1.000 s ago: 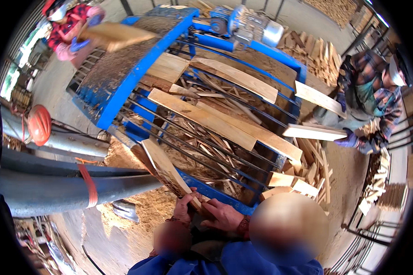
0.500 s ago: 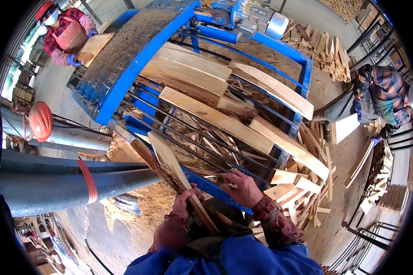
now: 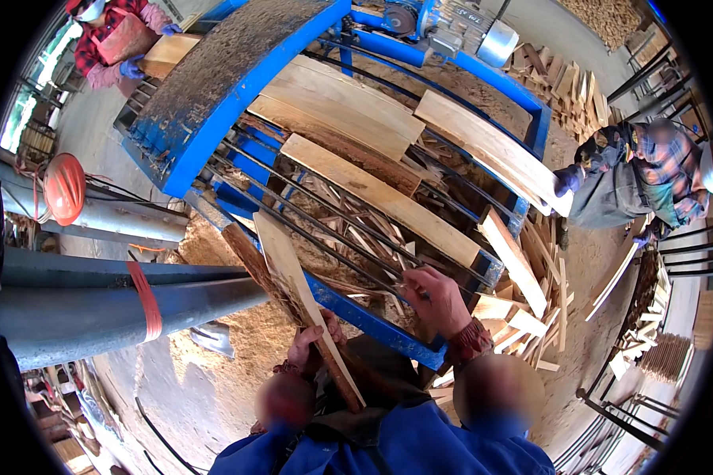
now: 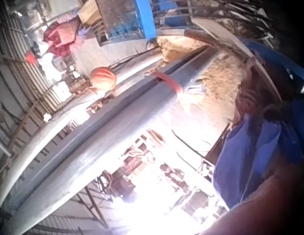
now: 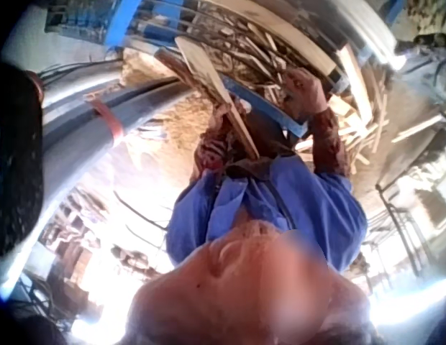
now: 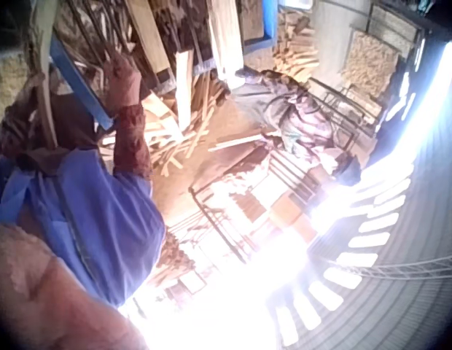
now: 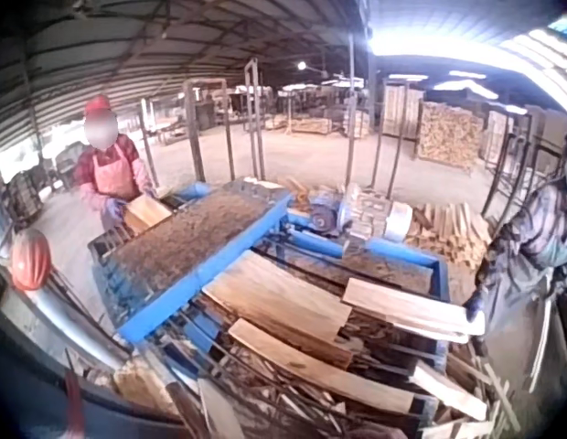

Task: The person sorts wooden planks and offcuts in a workshop. They pick up pieces from a blue metal rack and place them into a wheelbarrow. The person handles the wood by hand, moving items from the rack to the transport cart.

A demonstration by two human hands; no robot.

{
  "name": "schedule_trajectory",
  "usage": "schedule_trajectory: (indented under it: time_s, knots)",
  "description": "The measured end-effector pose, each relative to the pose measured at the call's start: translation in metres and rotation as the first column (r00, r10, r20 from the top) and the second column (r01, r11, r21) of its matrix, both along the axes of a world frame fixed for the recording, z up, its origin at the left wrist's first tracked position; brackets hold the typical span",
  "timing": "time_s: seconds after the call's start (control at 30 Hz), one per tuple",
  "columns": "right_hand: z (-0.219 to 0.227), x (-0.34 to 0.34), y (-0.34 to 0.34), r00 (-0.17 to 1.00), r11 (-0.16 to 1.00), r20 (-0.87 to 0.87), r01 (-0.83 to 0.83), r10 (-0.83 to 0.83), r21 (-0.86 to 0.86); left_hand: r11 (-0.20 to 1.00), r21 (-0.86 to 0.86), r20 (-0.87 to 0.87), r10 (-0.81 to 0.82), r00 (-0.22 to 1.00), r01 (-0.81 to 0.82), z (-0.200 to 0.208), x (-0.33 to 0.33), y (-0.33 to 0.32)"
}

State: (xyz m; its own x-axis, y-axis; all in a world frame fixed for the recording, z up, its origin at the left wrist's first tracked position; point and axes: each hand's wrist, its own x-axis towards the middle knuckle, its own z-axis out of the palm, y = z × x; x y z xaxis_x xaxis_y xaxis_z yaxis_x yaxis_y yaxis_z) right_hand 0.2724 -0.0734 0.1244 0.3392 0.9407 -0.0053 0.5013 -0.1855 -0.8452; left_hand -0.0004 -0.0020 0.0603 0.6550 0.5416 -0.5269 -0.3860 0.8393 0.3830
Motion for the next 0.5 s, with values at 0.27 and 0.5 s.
schedule_trajectory:
  time_s: [0.27, 0.5]
  knots:
    - [0.001, 0.027, 0.020, 0.988, 0.992, -0.089, 0.126, -0.125, 0.011, 1.000, 0.026, -0.005, -0.010, 1.000, 0.010, 0.014, -0.002, 0.001]
    - [-0.070, 0.082, 0.057, 0.965, 0.966, 0.066, 0.252, -0.255, 0.047, 0.999, 0.046, 0.025, -0.016, 1.000, 0.015, 0.021, -0.019, -0.005]
